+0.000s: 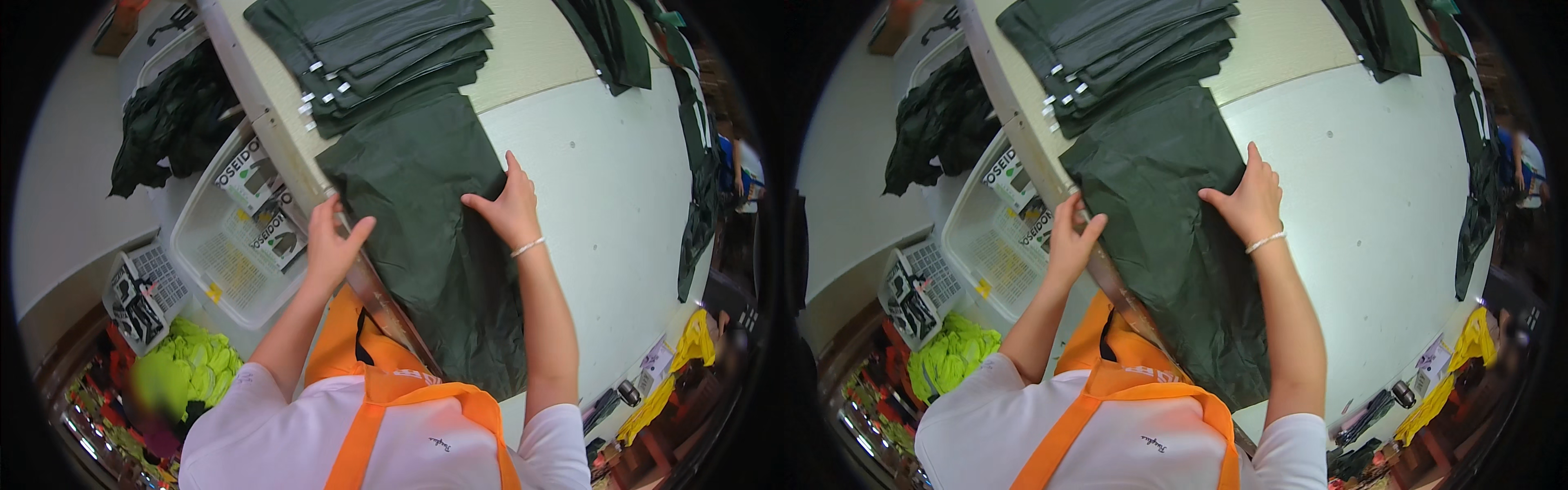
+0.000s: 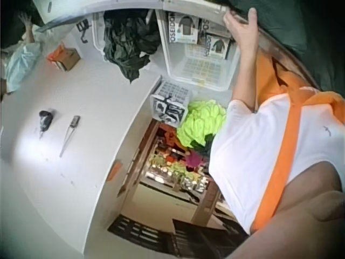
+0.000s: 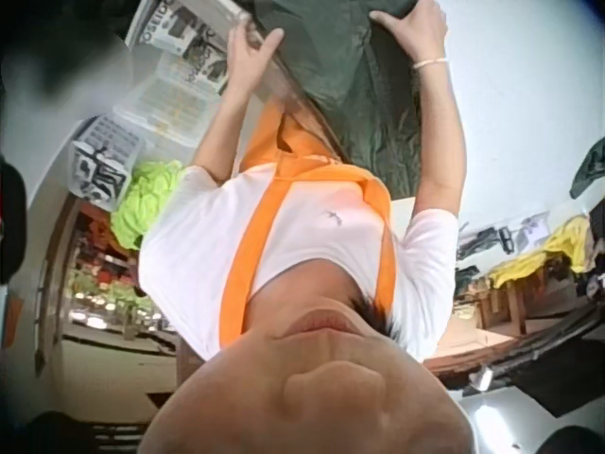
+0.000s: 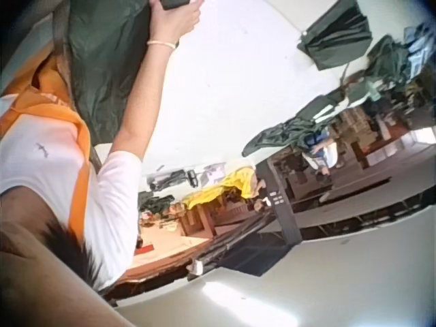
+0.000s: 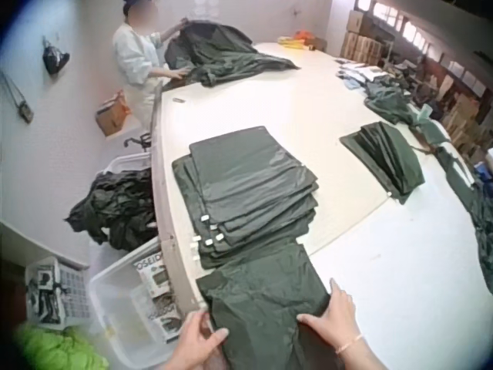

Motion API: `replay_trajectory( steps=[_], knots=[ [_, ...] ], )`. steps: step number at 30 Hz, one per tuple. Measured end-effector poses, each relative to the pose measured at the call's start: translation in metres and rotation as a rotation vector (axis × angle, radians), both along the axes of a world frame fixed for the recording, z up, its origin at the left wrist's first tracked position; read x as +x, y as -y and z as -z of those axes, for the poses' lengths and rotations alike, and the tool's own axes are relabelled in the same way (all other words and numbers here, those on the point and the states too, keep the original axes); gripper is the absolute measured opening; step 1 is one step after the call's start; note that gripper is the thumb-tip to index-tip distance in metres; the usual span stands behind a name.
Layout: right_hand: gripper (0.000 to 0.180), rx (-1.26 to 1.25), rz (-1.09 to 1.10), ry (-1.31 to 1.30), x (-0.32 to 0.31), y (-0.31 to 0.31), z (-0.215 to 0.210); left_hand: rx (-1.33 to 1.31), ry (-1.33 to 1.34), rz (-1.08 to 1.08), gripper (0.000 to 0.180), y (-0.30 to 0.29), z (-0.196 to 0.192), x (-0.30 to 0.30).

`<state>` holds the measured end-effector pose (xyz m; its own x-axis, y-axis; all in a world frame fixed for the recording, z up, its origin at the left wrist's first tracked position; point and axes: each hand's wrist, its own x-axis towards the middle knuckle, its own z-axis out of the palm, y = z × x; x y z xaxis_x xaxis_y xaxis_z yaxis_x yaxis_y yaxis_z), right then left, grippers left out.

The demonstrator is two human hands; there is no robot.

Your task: The person folds a dark green jacket on a white table. They smooth the fabric, fold the sleeves inward, fold the body in half, and then fold it again into a compact rectangle. The folded jacket is placed on a stack of similar items.

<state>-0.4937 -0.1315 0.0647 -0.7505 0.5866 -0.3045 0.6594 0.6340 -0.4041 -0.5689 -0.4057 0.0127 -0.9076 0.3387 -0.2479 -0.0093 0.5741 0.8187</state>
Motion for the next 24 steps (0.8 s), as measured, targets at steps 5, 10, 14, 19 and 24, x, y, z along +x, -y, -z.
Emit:
replay_trajectory(
  steps=[5,10,14,19,24],
  knots=[
    [0.069,-0.381,-0.024,0.071,-0.020,-0.027,0.000,0.587,0.514,-0.320,0.064,-0.038,-0.027,-0.025],
    [0.057,-0.702,0.139,-0.064,-0.025,-0.028,-0.015,0.686,0.725,-0.335,0.038,-0.033,-0.024,-0.049],
    [0.059,-0.538,0.110,-0.065,-0.026,-0.023,0.005,0.611,0.527,-0.336,0.030,-0.036,0.012,-0.075],
    [0.068,-0.411,0.106,-0.034,-0.023,-0.021,0.011,0.580,0.649,-0.455,0.043,-0.027,0.027,-0.078],
    [0.058,-0.911,0.217,0.056,-0.022,-0.054,-0.005,0.498,0.650,-0.306,0.082,-0.006,-0.019,-0.008]
  ],
)
